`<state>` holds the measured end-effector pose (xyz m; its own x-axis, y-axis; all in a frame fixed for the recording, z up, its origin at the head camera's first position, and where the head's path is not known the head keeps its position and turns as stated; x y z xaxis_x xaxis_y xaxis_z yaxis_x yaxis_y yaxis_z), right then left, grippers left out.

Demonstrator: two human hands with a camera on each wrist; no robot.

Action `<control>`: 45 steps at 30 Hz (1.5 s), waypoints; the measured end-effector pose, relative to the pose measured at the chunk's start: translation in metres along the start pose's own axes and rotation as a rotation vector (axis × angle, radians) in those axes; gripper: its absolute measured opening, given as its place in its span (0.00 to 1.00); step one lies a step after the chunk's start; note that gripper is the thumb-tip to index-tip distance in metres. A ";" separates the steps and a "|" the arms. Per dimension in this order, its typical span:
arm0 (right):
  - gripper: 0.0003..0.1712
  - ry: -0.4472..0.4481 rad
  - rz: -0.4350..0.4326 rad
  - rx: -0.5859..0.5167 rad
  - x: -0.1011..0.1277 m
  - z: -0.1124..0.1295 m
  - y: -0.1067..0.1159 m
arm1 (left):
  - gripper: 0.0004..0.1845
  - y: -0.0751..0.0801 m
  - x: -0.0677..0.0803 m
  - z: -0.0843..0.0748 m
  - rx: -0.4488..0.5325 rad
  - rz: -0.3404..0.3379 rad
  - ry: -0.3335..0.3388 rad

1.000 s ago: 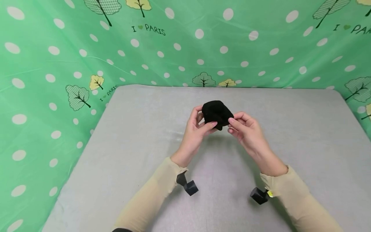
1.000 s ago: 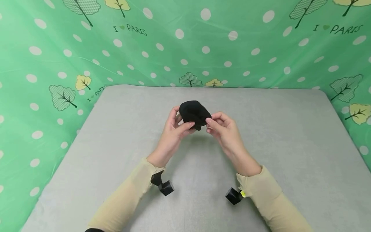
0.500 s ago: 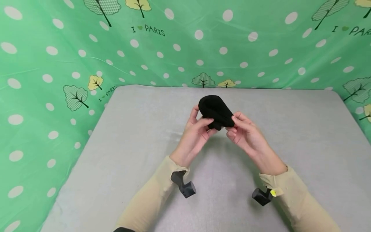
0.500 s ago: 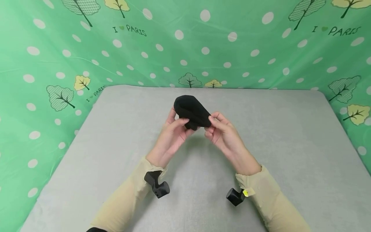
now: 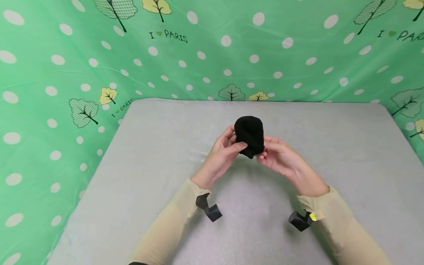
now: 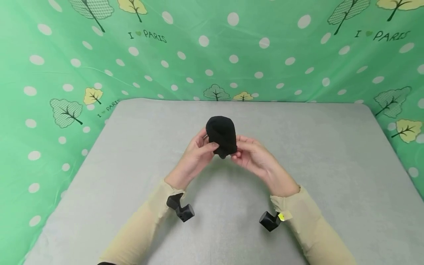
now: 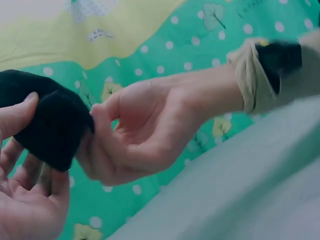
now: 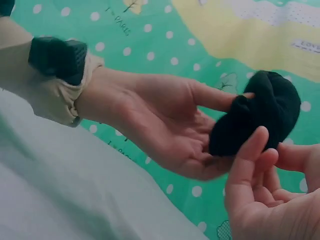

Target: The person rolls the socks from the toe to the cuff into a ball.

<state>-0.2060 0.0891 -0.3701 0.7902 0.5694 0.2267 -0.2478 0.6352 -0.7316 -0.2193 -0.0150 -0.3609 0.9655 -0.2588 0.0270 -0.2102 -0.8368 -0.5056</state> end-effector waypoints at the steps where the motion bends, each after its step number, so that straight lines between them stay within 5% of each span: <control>1: 0.14 -0.022 0.024 -0.007 0.000 -0.001 -0.001 | 0.22 0.000 0.000 -0.002 -0.030 0.019 -0.008; 7: 0.18 -0.112 0.121 -0.041 0.001 -0.006 -0.003 | 0.23 -0.006 0.002 -0.011 -0.187 0.108 -0.050; 11: 0.14 -0.026 -0.032 0.040 -0.001 -0.005 0.004 | 0.19 -0.001 0.001 -0.015 -0.232 0.046 -0.054; 13: 0.08 0.118 -0.162 0.191 -0.001 0.002 0.008 | 0.18 0.004 -0.001 -0.017 -0.239 -0.009 -0.047; 17: 0.03 0.545 -0.366 0.615 0.013 0.027 0.003 | 0.18 0.014 -0.003 -0.019 -0.228 -0.100 -0.041; 22: 0.06 1.073 -0.417 1.123 0.037 0.042 -0.028 | 0.18 0.019 -0.004 -0.023 -0.191 -0.165 -0.058; 26: 0.11 1.338 -0.449 1.379 0.046 0.041 -0.044 | 0.17 0.020 -0.004 -0.023 -0.159 -0.197 -0.078; 31: 0.09 1.418 -0.523 1.487 0.044 0.041 -0.047 | 0.18 0.020 -0.006 -0.020 -0.120 -0.239 -0.093; 37: 0.06 1.441 -0.515 1.454 0.037 0.043 -0.046 | 0.18 0.023 -0.009 -0.017 -0.089 -0.277 -0.093; 45: 0.02 1.365 -0.214 1.279 0.020 0.039 -0.046 | 0.18 0.027 -0.011 -0.018 -0.072 -0.342 -0.105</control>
<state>-0.2009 0.0920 -0.3067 0.5448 0.0957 -0.8331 0.1981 0.9507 0.2387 -0.2384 -0.0434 -0.3597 0.9916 0.0896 0.0928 0.1206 -0.8993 -0.4203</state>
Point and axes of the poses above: each hand's wrist, its own x-axis away from the middle knuckle, its own y-axis out of the back of the hand, z = x × y, the point moved 9 cm from there along -x, towards the middle knuckle, and after that the axes turned 9 degrees about -z, right-handed, at the moved point
